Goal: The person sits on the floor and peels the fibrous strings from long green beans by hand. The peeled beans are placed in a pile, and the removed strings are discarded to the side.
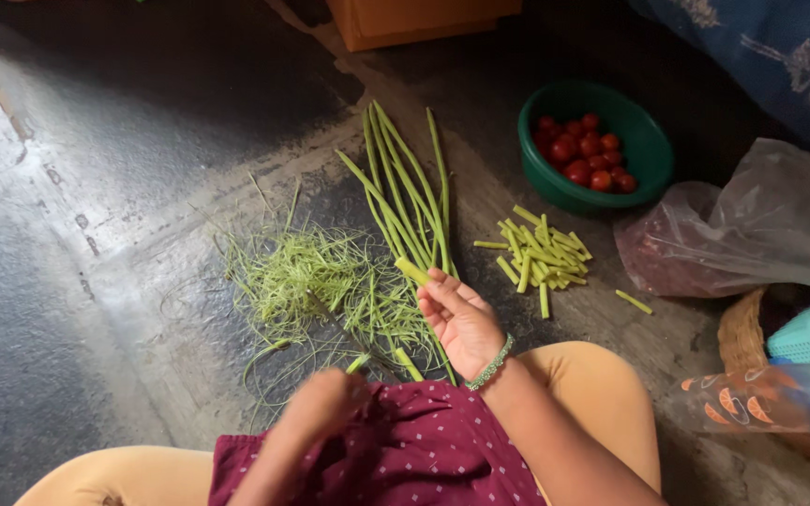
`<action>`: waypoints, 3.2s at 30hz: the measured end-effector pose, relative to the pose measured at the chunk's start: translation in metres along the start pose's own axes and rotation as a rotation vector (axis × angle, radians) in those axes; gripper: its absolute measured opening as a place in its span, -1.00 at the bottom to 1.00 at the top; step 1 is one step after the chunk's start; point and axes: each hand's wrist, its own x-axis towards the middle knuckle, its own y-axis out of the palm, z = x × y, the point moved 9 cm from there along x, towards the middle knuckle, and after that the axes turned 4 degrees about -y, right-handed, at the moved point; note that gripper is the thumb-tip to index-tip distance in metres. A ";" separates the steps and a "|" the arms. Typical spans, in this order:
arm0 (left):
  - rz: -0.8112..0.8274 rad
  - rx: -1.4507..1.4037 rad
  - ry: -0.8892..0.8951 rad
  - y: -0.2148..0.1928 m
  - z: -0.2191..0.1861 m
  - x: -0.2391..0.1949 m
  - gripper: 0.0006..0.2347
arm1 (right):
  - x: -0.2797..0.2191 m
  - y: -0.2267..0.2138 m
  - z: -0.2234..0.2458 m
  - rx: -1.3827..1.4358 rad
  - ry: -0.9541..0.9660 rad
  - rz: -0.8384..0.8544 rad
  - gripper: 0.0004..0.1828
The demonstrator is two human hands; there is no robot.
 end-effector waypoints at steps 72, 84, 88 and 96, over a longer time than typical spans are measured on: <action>-0.214 -1.673 0.297 -0.088 -0.018 -0.016 -0.72 | -0.099 0.132 0.035 -1.334 -0.921 0.356 -0.66; -0.736 -0.992 0.292 -0.130 -0.025 -0.062 -0.69 | -0.104 0.137 0.038 -1.356 -0.957 0.343 -0.66; -0.764 -0.948 0.315 -0.134 -0.027 -0.064 -0.68 | -0.104 0.136 0.039 -1.361 -0.968 0.343 -0.67; -0.937 -0.705 0.371 -0.143 -0.032 -0.076 -0.68 | -0.097 0.130 0.034 -1.330 -0.974 0.385 -0.67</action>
